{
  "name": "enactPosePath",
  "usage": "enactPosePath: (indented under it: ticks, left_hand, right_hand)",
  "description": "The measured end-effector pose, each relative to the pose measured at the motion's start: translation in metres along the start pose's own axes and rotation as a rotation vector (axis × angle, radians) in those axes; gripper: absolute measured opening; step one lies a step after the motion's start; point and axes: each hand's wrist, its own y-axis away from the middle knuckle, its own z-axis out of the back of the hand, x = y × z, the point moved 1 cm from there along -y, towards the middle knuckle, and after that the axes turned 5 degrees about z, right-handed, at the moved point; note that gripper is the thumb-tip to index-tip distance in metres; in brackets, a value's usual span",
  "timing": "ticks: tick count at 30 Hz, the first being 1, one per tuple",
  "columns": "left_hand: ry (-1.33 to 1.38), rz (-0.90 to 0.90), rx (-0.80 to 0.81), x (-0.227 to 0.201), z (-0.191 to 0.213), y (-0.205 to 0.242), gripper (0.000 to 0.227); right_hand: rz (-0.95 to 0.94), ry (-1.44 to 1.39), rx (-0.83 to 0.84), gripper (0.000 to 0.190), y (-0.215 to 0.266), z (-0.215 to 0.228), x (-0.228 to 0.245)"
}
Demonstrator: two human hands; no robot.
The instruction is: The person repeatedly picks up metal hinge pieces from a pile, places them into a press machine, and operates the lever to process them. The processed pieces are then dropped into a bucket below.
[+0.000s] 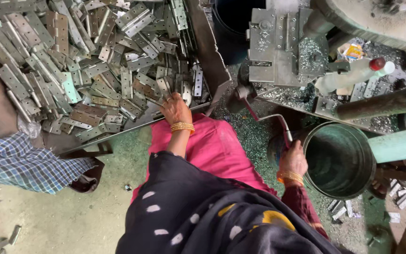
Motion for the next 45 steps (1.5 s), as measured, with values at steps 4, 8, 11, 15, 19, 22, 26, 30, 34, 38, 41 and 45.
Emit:
enactPosePath:
  ticks: [4, 8, 11, 15, 19, 22, 26, 30, 34, 38, 41, 45]
  left_hand:
    - [0.299, 0.122, 0.044, 0.003, 0.04, 0.011, 0.034]
    - [0.997, 0.06, -0.143, -0.009, 0.109, 0.002, 0.031]
    - [1.001, -0.244, -0.141, -0.074, 0.149, 0.023, 0.027]
    - [0.458, -0.809, -0.049, -0.186, 0.172, 0.068, 0.028]
    - [0.3, -0.954, -0.071, -0.245, 0.158, 0.092, 0.04]
    - [0.306, -0.81, 0.053, -0.258, 0.147, 0.092, 0.051]
    - [0.137, -0.746, 0.06, -0.259, 0.15, 0.083, 0.05]
    - [0.143, -0.746, 0.125, -0.265, 0.152, 0.071, 0.049]
    - [0.252, -0.761, -0.063, -0.27, 0.14, 0.061, 0.047]
    - [0.229, -0.736, 0.122, -0.271, 0.131, 0.048, 0.043]
    - [0.214, -0.728, 0.121, -0.267, 0.129, 0.057, 0.044]
    - [0.154, -0.769, 0.064, -0.267, 0.134, 0.055, 0.043]
  right_hand:
    - [-0.018, -0.114, 0.058, 0.059, 0.002, -0.009, -0.003]
    - [-0.132, -0.156, 0.15, 0.044, -0.014, -0.027, 0.009]
    - [-0.15, -0.14, 0.122, 0.036, -0.015, -0.03, -0.005]
    - [-0.034, -0.154, 0.087, 0.033, -0.007, -0.022, 0.0]
    - [0.012, -0.075, 0.005, 0.038, 0.004, 0.024, 0.021]
    - [0.036, 0.054, -0.013, 0.036, 0.011, 0.072, 0.03]
    - [0.147, 0.17, -0.113, 0.02, 0.006, 0.101, 0.037]
    - [0.08, 0.103, -0.085, 0.025, 0.01, 0.073, 0.04]
    - [0.06, 0.009, -0.108, 0.033, 0.01, 0.04, 0.029]
    - [0.015, 0.059, -0.009, 0.033, -0.004, 0.024, 0.007]
    - [0.066, 0.094, -0.059, 0.037, 0.005, 0.003, 0.005]
    - [0.153, -0.2, -0.113, 0.042, -0.001, -0.011, 0.011]
